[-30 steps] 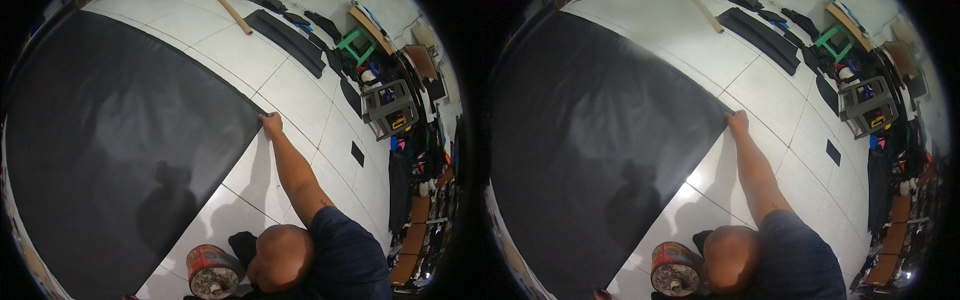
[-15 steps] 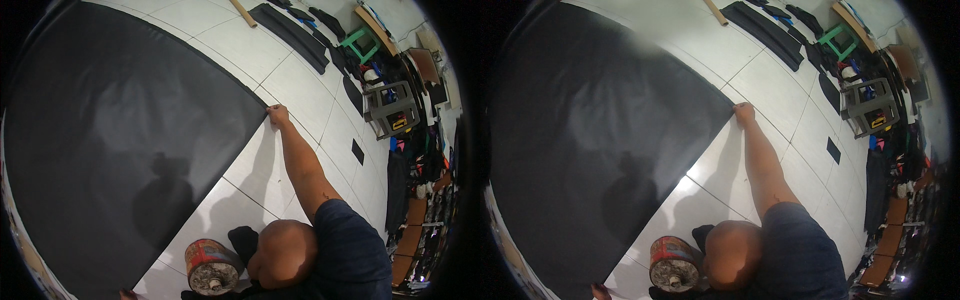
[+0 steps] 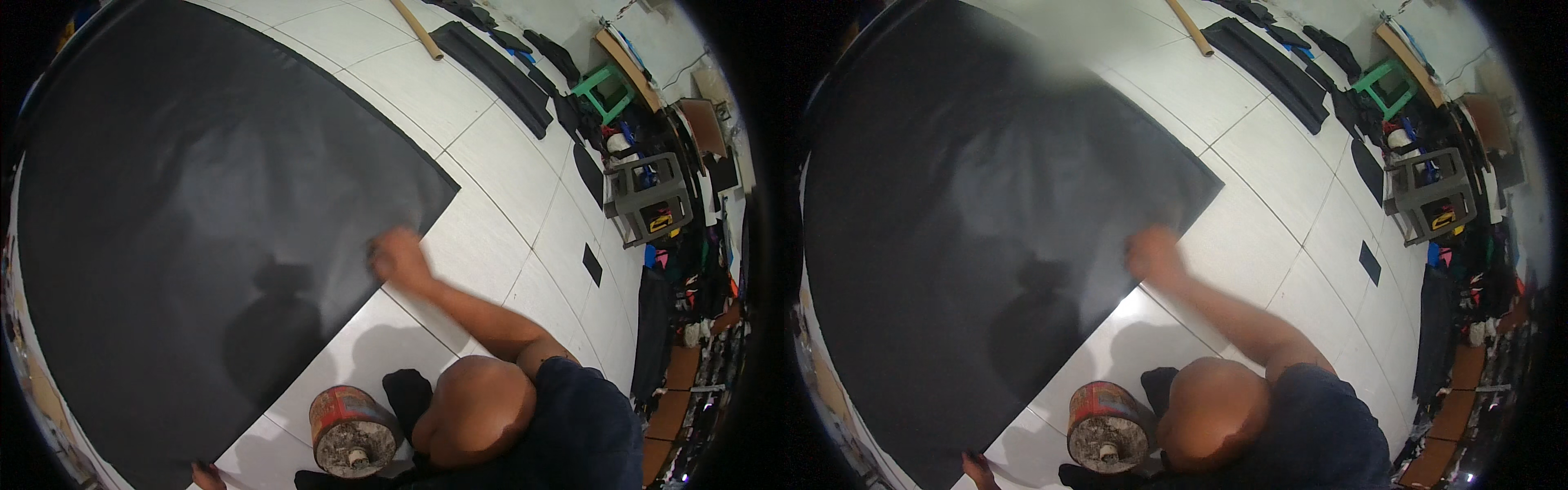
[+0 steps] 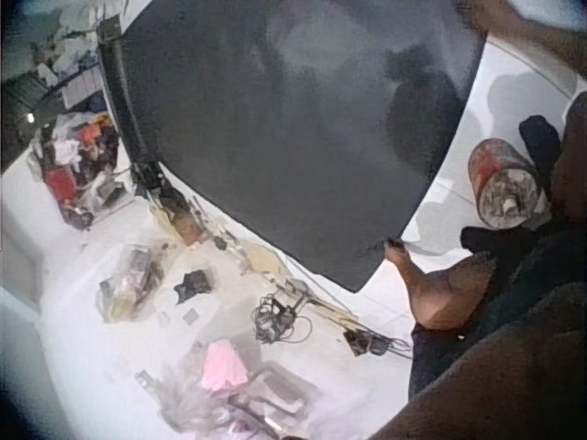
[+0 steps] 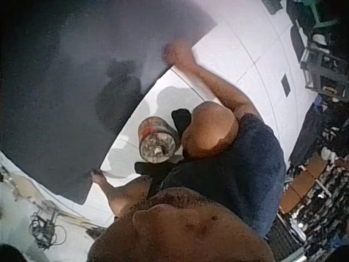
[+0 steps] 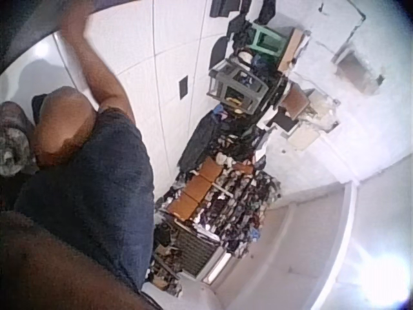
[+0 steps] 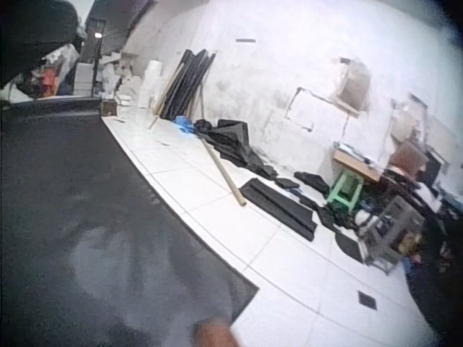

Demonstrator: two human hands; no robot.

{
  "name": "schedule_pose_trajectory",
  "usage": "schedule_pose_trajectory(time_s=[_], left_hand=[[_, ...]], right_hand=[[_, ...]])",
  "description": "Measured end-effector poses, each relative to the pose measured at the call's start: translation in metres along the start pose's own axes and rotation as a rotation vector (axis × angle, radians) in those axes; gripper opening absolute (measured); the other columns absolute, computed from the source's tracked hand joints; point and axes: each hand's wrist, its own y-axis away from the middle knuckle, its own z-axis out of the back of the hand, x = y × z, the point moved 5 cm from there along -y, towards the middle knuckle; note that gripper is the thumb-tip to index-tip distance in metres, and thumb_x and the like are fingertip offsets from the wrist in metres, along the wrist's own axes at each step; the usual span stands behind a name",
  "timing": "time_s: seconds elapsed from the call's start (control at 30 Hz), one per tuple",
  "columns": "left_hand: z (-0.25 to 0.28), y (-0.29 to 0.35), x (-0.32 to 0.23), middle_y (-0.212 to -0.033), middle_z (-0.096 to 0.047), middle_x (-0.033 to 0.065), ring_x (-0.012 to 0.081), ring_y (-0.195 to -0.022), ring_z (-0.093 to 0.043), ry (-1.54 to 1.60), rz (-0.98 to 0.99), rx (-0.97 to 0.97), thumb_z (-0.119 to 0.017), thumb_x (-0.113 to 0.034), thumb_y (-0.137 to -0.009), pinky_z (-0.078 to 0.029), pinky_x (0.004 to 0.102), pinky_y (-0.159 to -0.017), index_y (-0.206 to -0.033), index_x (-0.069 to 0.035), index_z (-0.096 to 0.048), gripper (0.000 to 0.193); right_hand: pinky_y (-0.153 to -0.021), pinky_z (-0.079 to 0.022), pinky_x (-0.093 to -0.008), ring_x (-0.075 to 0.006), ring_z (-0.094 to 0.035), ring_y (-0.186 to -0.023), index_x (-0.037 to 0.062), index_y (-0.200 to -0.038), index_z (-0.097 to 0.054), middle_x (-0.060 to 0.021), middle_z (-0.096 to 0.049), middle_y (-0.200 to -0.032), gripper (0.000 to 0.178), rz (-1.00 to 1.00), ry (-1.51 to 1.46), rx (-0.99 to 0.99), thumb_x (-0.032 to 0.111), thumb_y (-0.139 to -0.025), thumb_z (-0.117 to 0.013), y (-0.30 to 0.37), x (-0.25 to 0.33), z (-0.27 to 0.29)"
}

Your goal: The person unrolls and lays out a large sheet of black fabric on the floor, aligns sections using a wooden pole, and cuts pieces from the sheet using scissors.

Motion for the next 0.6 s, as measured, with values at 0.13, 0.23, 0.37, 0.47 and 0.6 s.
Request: schedule_pose_trajectory(time_s=[0.13,0.23,0.37,0.47,0.6], left_hand=[[-0.073,-0.011,-0.027,-0.113,-0.06,0.0051,0.0179,-0.086,-0.057,1.085,1.067,-0.209,-0.05,-0.029,-0.093,-0.047,0.0282,-0.068,-0.114,-0.005,-0.06,0.033],[-0.043,0.021,0.004,-0.116,-0.059,0.0069,0.0226,-0.101,-0.056,1.178,1.013,-0.255,-0.05,-0.028,-0.093,-0.047,0.0375,-0.083,-0.115,-0.006,-0.059,0.032],[-0.045,-0.02,-0.079,-0.14,-0.04,0.0167,0.034,-0.126,-0.042,1.438,0.927,-0.396,-0.061,-0.028,-0.087,-0.042,0.0538,-0.098,-0.131,-0.003,-0.043,0.054],[0.003,-0.038,-0.062,-0.139,-0.043,0.0172,0.0343,-0.125,-0.044,1.678,0.698,-0.763,-0.063,-0.012,-0.087,-0.04,0.0443,-0.103,-0.135,-0.001,-0.038,0.055],[0.073,-0.055,-0.017,-0.137,-0.045,0.0177,0.0325,-0.122,-0.047,1.487,0.711,-1.005,-0.064,-0.008,-0.086,-0.041,0.0427,-0.101,-0.138,0.0,-0.035,0.06]], right_hand=[[-0.103,-0.036,-0.0466,-0.0355,-0.045,-0.123,0.0038,-0.127,-0.054,-0.0209,-0.05,-0.129,0.056,0.297,0.027,-0.057,0.037,-0.084,-0.065,0.073,0.072,-0.032],[-0.102,-0.037,-0.0475,-0.0362,-0.043,-0.124,0.0013,-0.13,-0.051,-0.0224,-0.049,-0.13,0.06,0.264,0.088,0.122,0.037,-0.084,-0.066,0.074,0.081,-0.075],[-0.102,-0.041,-0.046,-0.0412,-0.046,-0.122,-0.0008,-0.132,-0.049,-0.0257,-0.045,-0.133,0.073,0.247,0.189,0.101,0.042,-0.077,-0.072,0.086,0.052,-0.053],[-0.108,-0.036,-0.0455,-0.0404,-0.035,-0.134,0.0011,-0.142,-0.037,-0.0254,-0.03,-0.145,0.084,0.061,0.166,0.436,0.049,-0.08,-0.067,0.078,0.073,-0.04],[-0.109,-0.035,-0.046,-0.0429,-0.036,-0.132,-0.008,-0.139,-0.037,-0.0296,-0.033,-0.141,0.09,0.238,0.266,0.463,0.051,-0.079,-0.068,0.056,0.08,-0.047]])
